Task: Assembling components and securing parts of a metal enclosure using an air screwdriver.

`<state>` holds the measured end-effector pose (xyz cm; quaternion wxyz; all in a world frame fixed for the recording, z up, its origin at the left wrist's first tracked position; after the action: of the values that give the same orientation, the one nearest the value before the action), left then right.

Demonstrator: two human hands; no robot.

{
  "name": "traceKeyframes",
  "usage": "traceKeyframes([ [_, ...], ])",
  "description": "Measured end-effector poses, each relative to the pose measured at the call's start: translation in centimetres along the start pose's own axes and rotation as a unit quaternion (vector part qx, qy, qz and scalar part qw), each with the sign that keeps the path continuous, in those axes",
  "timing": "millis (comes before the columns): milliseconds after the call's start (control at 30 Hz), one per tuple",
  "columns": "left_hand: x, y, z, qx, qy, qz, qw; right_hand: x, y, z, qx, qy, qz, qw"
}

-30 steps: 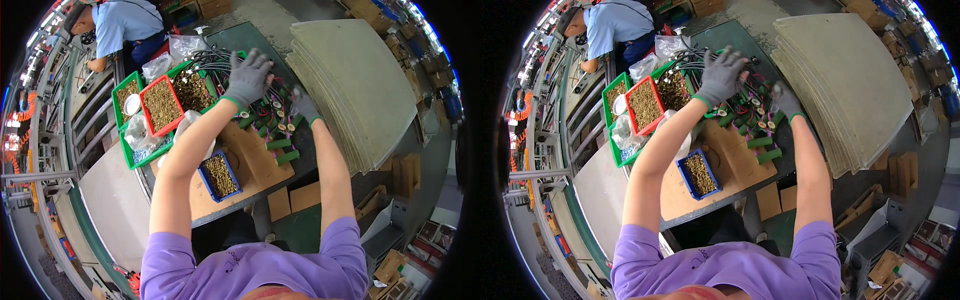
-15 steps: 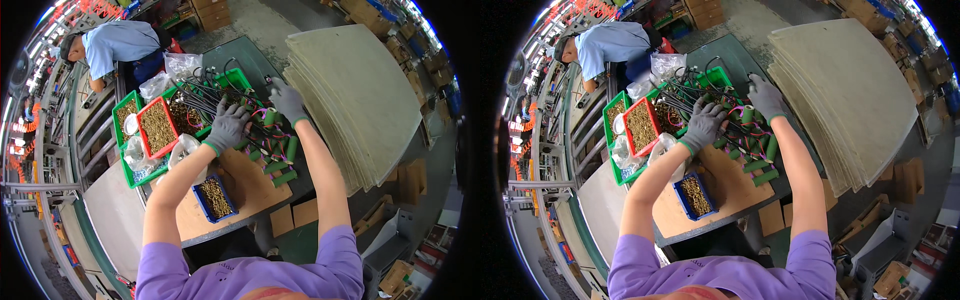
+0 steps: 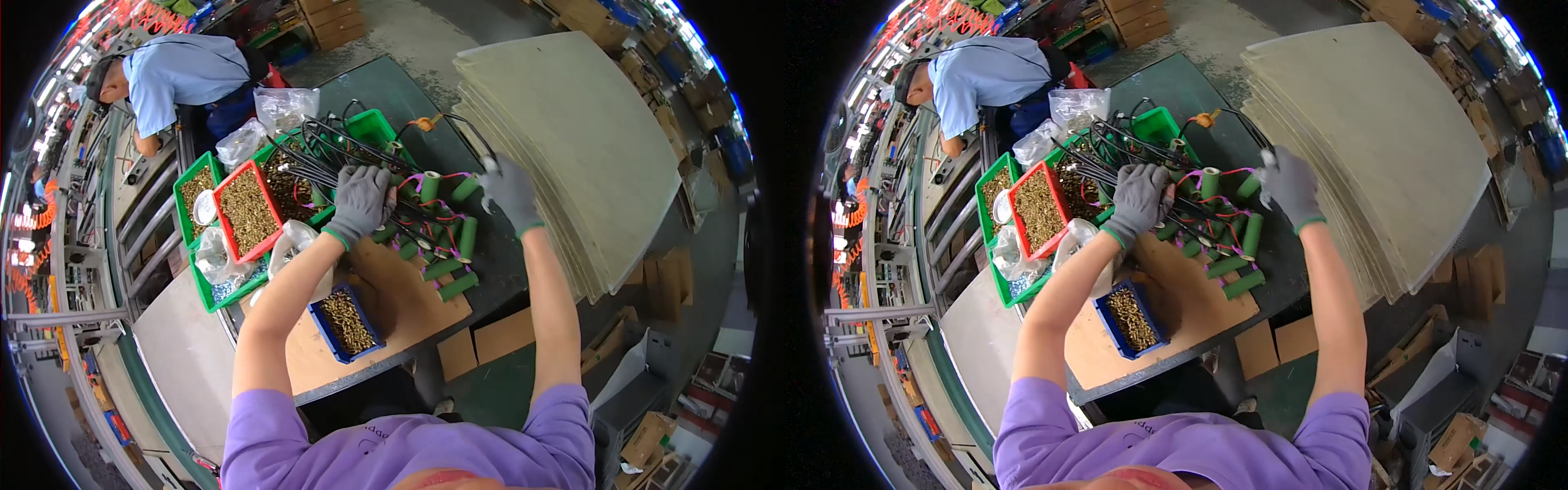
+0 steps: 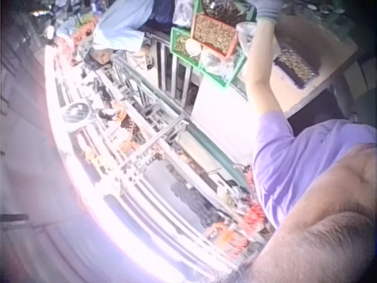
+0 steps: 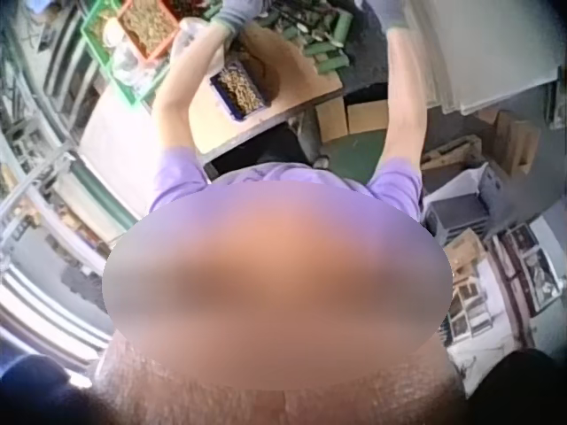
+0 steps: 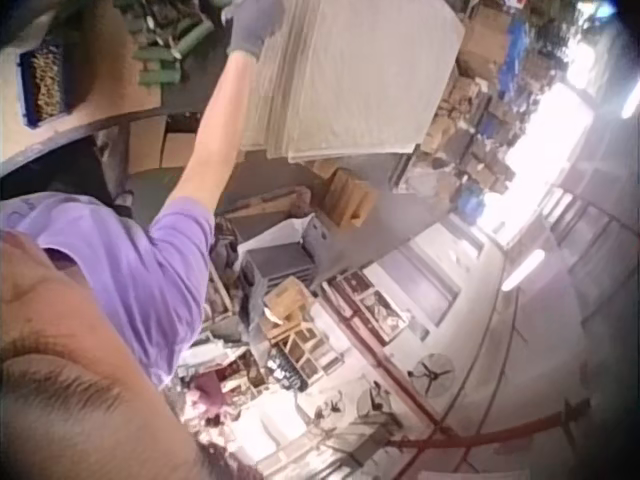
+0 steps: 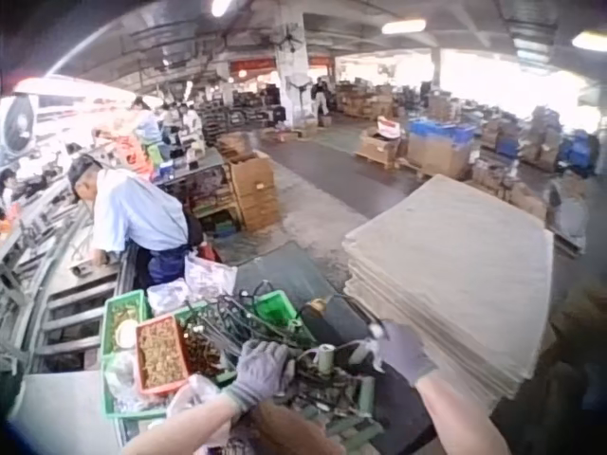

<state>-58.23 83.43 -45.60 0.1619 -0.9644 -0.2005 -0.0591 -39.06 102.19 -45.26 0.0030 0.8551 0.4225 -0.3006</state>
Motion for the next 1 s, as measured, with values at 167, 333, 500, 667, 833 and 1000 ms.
traceKeyframes([
  [167, 5.7, -2.1, -0.4, 0.065, 0.000, 0.094, 0.993, -2.4, 10.3, -7.4, 0.107, -0.280, 0.007, 0.954],
  [333, 8.8, -3.6, 1.9, -0.154, -0.093, -0.016, 0.984, -2.1, 21.6, -15.6, 0.290, -0.290, 0.094, 0.907],
  [500, 5.2, -1.5, 1.3, -0.196, 0.018, -0.036, 0.980, -3.6, 34.5, -24.7, 0.361, -0.202, 0.053, 0.909],
  [667, 1.4, -2.5, 6.7, -0.158, -0.108, -0.092, 0.977, -6.8, 49.7, -30.5, 0.326, -0.091, 0.203, 0.919],
  [833, 7.0, -2.8, 7.5, -0.002, -0.201, -0.010, 0.980, -11.0, 69.0, -33.5, 0.378, -0.114, 0.356, 0.847],
  [1000, 25.2, 13.6, 6.1, 0.063, 0.137, 0.087, 0.985, -16.0, 90.2, -35.6, 0.471, 0.031, 0.426, 0.772],
])
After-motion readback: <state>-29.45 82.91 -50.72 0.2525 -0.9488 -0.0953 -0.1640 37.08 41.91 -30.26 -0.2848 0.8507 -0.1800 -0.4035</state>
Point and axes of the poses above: each hand's wrist, its own y-axis away from the middle knuckle, its own z-axis out of the palm, x = y × z, the point moved 5 cm from there along -y, towards the middle knuckle, and after that the axes turned 14 degrees about -z, right-handed, at the moved point
